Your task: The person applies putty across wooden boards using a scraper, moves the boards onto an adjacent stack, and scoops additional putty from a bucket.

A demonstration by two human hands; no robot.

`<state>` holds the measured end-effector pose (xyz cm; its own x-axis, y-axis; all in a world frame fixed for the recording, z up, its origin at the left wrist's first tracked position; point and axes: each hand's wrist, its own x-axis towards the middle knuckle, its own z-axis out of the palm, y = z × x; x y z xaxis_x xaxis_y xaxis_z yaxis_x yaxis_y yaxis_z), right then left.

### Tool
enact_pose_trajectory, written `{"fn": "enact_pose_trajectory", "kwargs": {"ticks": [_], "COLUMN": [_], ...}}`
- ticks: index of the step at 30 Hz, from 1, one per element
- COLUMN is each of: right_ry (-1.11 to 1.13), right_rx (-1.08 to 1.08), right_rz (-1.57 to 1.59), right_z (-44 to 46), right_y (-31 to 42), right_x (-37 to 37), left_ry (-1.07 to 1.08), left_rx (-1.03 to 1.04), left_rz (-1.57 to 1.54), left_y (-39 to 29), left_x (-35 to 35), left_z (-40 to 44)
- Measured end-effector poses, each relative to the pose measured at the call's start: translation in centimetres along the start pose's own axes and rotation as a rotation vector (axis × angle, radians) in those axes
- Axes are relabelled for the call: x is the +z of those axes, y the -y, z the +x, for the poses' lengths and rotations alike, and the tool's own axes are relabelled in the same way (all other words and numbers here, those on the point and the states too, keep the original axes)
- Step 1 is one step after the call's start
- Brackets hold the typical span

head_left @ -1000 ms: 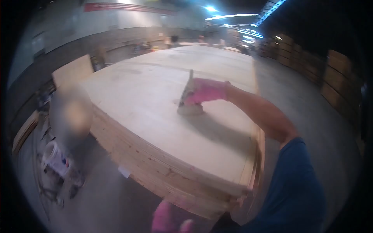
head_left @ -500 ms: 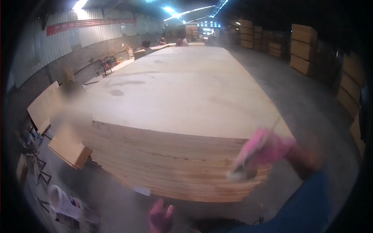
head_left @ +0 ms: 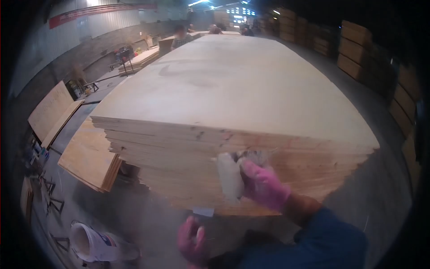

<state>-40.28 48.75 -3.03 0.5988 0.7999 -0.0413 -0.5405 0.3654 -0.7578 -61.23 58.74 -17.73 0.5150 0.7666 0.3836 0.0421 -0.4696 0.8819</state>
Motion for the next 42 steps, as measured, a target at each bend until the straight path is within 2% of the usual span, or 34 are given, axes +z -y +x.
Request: {"fn": "enact_pose_trajectory", "kwargs": {"ticks": [2, 5, 8, 10, 11, 13, 15, 17, 19, 21, 22, 24, 26, 29, 32, 35, 37, 39, 40, 41, 42], "right_ry": [-0.021, -0.020, -0.179, -0.215, -0.235, -0.500, -0.668, -0.740, -0.697, -0.734, -0.786, -0.710, -0.428, -0.618, -0.712, -0.856, -0.879, -0.895, -0.910, -0.923, -0.934], "right_rx": [-0.058, -0.254, -0.331, -0.437, -0.479, -0.617, -0.720, -0.803, -0.910, -0.906, -0.847, -0.833, -0.854, -0.941, -0.930, -1.073, -1.067, -1.057, -1.048, -1.036, -1.024], "right_rz": [0.064, 0.001, -0.011, -0.137, -0.202, -0.794, -1.316, -1.795, -1.520, -1.342, -1.295, -0.844, -0.061, -0.092, -0.019, -0.146, -0.331, -0.469, -0.526, -0.589, -0.775], "right_z": [2.7, 6.5, 8.6, 10.8, 11.8, 13.1, 14.8, 16.3, 18.2, 20.2, 20.9, 23.1, 24.5, 26.4, 27.8, 30.3, 30.7, 32.0, 32.8, 33.4, 33.9], "right_y": [-3.5, -7.2, -7.8, -9.7, -10.8, -12.4, -14.8, -15.5, -15.2, -15.5, -15.6, -15.6, -16.2, -18.3, -21.2, -23.4, -23.6, -22.9, -22.0, -20.8, -19.6], "right_x": [3.8, 8.8, 15.7, 15.6, 15.4, 16.9, 17.7, 15.9, 17.1, 19.1, 19.5, 20.9, 22.5, 29.0, 32.8, 37.1, 38.7, 40.2, 40.9, 41.5, 41.5], "left_ry": [-0.071, 0.002, 0.074, 0.049, 0.047, 0.064, 0.081, 0.084, 0.213, 0.338, 0.384, 0.459, 0.496, 0.557, 0.632, 0.657, 0.636, 0.902, 1.095, 1.408, 1.579], "left_rx": [0.313, 0.424, 0.584, 0.735, 0.723, 0.767, 0.813, 0.842, 0.788, 0.757, 0.678, 0.536, 0.611, 0.668, 0.728, 0.846, 0.870, 0.963, 1.113, 1.167, 1.081], "left_rz": [0.042, -0.095, -0.129, -0.129, -0.107, -0.071, -0.036, -0.026, -0.076, -0.168, -0.225, -0.334, -0.364, -0.442, -0.526, -0.564, -0.574, -0.483, -0.347, -0.306, -0.126], "left_y": [-4.0, -7.0, -6.3, -4.5, -3.8, -2.3, -0.3, 1.0, 2.6, 4.8, 4.9, 4.8, 5.7, 7.0, 9.1, 11.2, 12.4, 15.9, 18.1, 19.4, 22.9], "left_x": [-3.7, -9.0, -11.7, -12.5, -13.0, -13.9, -15.5, -15.7, -17.0, -18.2, -18.7, -19.0, -18.9, -19.8, -22.1, -24.7, -26.4, -28.7, -29.6, -30.6, -30.4], "left_z": [7.4, 16.0, 21.3, 23.8, 24.8, 27.5, 30.2, 32.8, 34.3, 36.7, 37.3, 39.7, 41.9, 45.4, 48.2, 51.3, 53.4, 54.0, 53.9, 54.0, 52.9]}}
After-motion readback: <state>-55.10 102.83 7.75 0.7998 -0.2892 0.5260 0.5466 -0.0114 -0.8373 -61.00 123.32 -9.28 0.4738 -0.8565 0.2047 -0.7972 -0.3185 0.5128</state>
